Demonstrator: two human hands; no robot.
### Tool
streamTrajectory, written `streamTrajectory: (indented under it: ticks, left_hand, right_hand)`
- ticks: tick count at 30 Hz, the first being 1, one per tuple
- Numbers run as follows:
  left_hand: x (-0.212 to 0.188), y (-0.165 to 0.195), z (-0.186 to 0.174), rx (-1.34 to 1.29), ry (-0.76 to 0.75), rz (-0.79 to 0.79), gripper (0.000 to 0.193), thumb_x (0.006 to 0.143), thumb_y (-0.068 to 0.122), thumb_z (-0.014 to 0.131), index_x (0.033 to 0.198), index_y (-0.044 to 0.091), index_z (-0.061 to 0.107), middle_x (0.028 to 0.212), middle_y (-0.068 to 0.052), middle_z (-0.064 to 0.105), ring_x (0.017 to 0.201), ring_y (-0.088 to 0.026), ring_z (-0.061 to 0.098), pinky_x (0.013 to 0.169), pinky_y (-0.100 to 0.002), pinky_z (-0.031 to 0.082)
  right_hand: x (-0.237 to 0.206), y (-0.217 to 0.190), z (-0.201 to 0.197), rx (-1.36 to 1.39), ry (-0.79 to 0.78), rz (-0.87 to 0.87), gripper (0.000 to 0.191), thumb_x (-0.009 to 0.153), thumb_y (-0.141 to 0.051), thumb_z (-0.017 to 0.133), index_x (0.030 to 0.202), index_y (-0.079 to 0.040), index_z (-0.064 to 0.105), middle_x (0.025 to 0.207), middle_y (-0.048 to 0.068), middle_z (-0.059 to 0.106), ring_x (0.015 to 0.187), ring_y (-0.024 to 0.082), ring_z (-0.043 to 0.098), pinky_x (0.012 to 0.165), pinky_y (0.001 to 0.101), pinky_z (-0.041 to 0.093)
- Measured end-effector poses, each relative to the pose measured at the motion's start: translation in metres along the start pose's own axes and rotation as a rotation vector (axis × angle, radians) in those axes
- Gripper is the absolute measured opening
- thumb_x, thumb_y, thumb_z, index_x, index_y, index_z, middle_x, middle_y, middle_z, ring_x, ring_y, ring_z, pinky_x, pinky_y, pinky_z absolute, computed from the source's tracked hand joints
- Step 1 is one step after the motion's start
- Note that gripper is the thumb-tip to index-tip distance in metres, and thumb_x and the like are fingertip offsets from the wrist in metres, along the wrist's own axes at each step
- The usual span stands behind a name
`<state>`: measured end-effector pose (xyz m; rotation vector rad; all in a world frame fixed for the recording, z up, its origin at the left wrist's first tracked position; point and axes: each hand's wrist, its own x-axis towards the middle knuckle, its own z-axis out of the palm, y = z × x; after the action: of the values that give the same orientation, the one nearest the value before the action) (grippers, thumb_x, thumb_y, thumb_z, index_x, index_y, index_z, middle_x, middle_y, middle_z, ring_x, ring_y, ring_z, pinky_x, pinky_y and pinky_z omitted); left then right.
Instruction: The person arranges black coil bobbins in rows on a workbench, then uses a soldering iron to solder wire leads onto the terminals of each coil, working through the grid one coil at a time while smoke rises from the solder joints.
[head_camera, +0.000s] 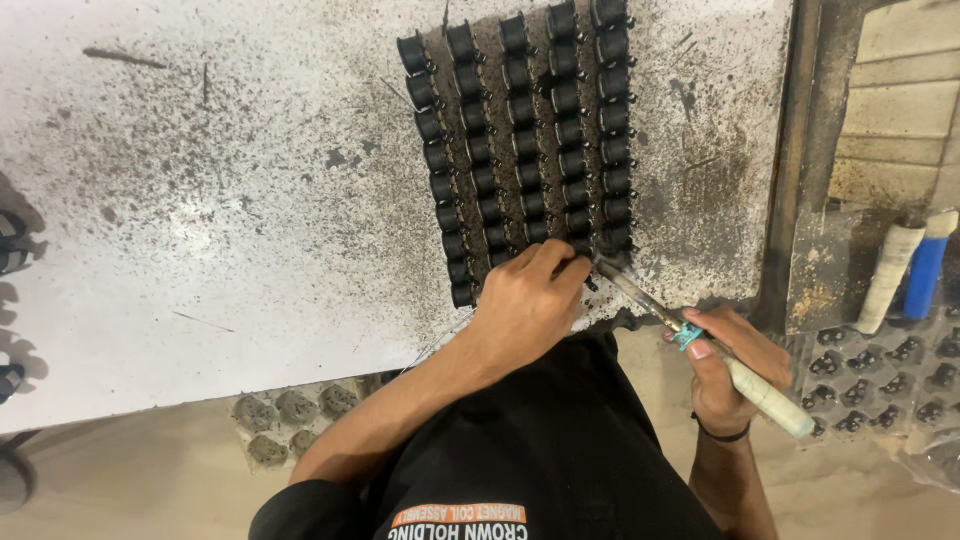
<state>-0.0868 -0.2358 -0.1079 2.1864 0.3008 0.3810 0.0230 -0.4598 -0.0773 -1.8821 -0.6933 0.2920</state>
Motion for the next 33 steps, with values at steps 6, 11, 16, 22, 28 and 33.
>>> streamTrajectory:
  ticks: [6,11,16,22,28,33]
  left_hand:
    - [0.003,0.001,0.009,0.03,-0.03,-0.014,0.022,0.08,0.001,0.073,0.101,-0.001,0.069,0.101,-0.014,0.062,0.084,-0.027,0.069,0.064,-0.038,0.059]
    - [0.005,0.002,0.011,0.021,-0.04,-0.017,0.018,0.079,0.0,0.072,0.095,-0.001,0.067,0.098,-0.015,0.062,0.082,-0.03,0.069,0.061,-0.04,0.058]
    - [0.015,0.01,-0.004,0.01,-0.016,0.012,0.023,0.077,-0.001,0.073,0.099,-0.002,0.068,0.096,-0.014,0.063,0.083,-0.03,0.068,0.064,-0.039,0.059]
    - [0.003,0.02,-0.037,-0.037,0.324,0.019,0.022,0.088,-0.007,0.078,0.107,-0.002,0.069,0.105,-0.013,0.064,0.079,-0.02,0.068,0.063,-0.034,0.057]
    - [-0.011,0.01,-0.019,0.073,-0.008,0.009,0.031,0.077,0.0,0.077,0.108,0.003,0.074,0.1,-0.008,0.064,0.081,-0.023,0.07,0.062,-0.035,0.058]
    - [-0.023,0.005,-0.002,0.032,-0.009,0.039,0.028,0.079,0.0,0.074,0.107,0.002,0.072,0.103,-0.009,0.063,0.083,-0.024,0.069,0.067,-0.034,0.059]
  right_hand:
    - [0.011,-0.019,0.006,-0.158,-0.06,-0.096,0.032,0.1,-0.021,0.069,0.107,0.01,0.07,0.082,0.017,0.069,0.07,0.021,0.068,0.065,0.0272,0.053]
    - [0.016,-0.036,0.008,-0.271,-0.114,-0.146,0.027,0.097,-0.017,0.07,0.105,0.009,0.072,0.085,0.014,0.07,0.073,0.021,0.069,0.066,0.0292,0.052]
    - [0.011,-0.03,0.0,-0.269,-0.154,-0.131,0.024,0.094,-0.015,0.071,0.106,0.006,0.074,0.081,0.011,0.072,0.067,0.019,0.068,0.061,0.0267,0.051]
    - [-0.01,-0.001,-0.014,0.143,0.018,0.064,0.031,0.099,-0.018,0.068,0.117,0.006,0.071,0.084,0.017,0.072,0.066,0.019,0.07,0.057,0.0238,0.056]
    - [-0.04,0.016,-0.009,0.116,0.041,-0.018,0.034,0.1,-0.021,0.067,0.112,0.011,0.069,0.085,0.021,0.071,0.069,0.024,0.072,0.063,0.0292,0.057]
    - [-0.046,0.016,-0.01,0.073,0.055,-0.025,0.037,0.095,-0.023,0.066,0.105,0.013,0.069,0.084,0.022,0.069,0.06,0.021,0.067,0.053,0.0253,0.051]
